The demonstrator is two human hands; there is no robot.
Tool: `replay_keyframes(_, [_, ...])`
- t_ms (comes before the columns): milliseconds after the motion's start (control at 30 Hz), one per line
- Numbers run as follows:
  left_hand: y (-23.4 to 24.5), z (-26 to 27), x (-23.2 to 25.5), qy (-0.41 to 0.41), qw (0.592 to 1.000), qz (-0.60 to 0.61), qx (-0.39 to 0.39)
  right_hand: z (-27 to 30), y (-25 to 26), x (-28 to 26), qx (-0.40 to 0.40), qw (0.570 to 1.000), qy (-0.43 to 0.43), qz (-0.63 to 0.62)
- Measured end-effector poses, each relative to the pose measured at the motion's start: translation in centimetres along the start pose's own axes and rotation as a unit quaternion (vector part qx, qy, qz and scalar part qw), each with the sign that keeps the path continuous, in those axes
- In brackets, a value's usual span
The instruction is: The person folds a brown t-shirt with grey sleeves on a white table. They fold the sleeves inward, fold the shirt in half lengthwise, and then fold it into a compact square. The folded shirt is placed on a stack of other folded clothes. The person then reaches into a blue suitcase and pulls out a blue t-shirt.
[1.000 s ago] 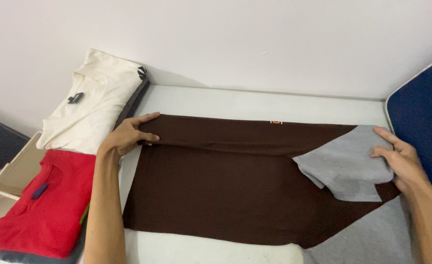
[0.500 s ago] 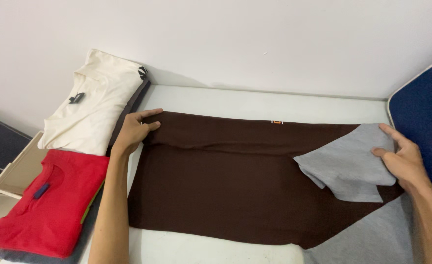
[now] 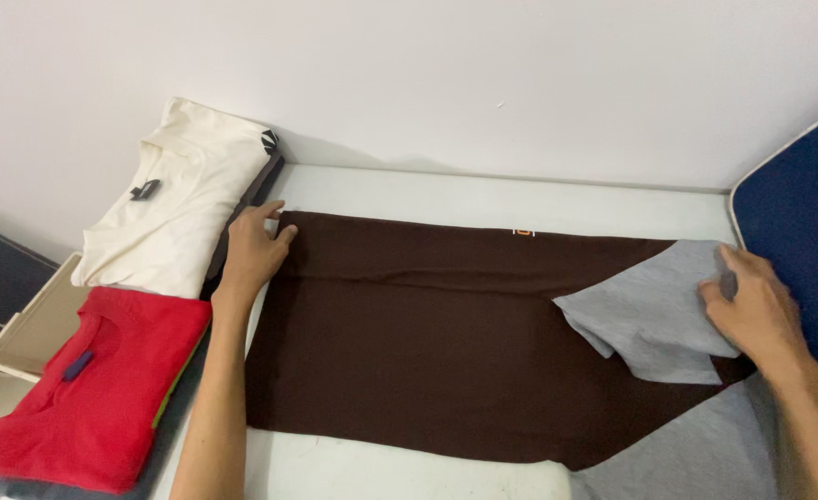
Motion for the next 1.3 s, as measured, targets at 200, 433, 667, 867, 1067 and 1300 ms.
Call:
replay_keyframes(200, [-7.2, 3.2, 9.1, -0.188, 0.98, -0.044, -0.05, 2.5, 3.2, -9.0, 0.011, 0.989, 0.145, 0.034])
replay_keyframes(433, [-13.9, 9.8, 12.6, -0.254, 0.944, -0.088, -0.191, 4.8, -2.2, -20.8, -0.206, 0.953, 0.219, -0.036])
replay_keyframes(667, [-9.5, 5.1, 7.1, -0.037, 0.968, -0.136, -0.206, 2.4, 0.1, -13.5, -0.248, 0.967, 0.04, 0.029])
replay_keyframes(867, [-10.7, 5.2, 8.3, -0.14, 0.938, -0.292, -0.125, 0.3, 1.6, -9.6, -0.218, 0.975, 0.033, 0.011])
replay_keyframes(1067, [-18.9, 8.2, 18.2, -0.254, 0.916, -0.089, -0.296, 2.4, -1.7, -19.0, -0.222, 0.953, 0.201, -0.055])
replay_keyframes(1300, [-17.4, 6.8, 14.3, -0.2, 0.922, -0.128, -0.307, 0.4, -1.8, -14.1, -0.257, 0.959, 0.112, 0.038])
Point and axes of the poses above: each hand's wrist, its own z-axis away from the middle knuckle, its own y-axis out of the back of the hand, x = y × z, the point moved 5 cm from there along -z, towards the middle knuckle, and after that the axes turned 4 degrees about x, right-handed, at the moved point
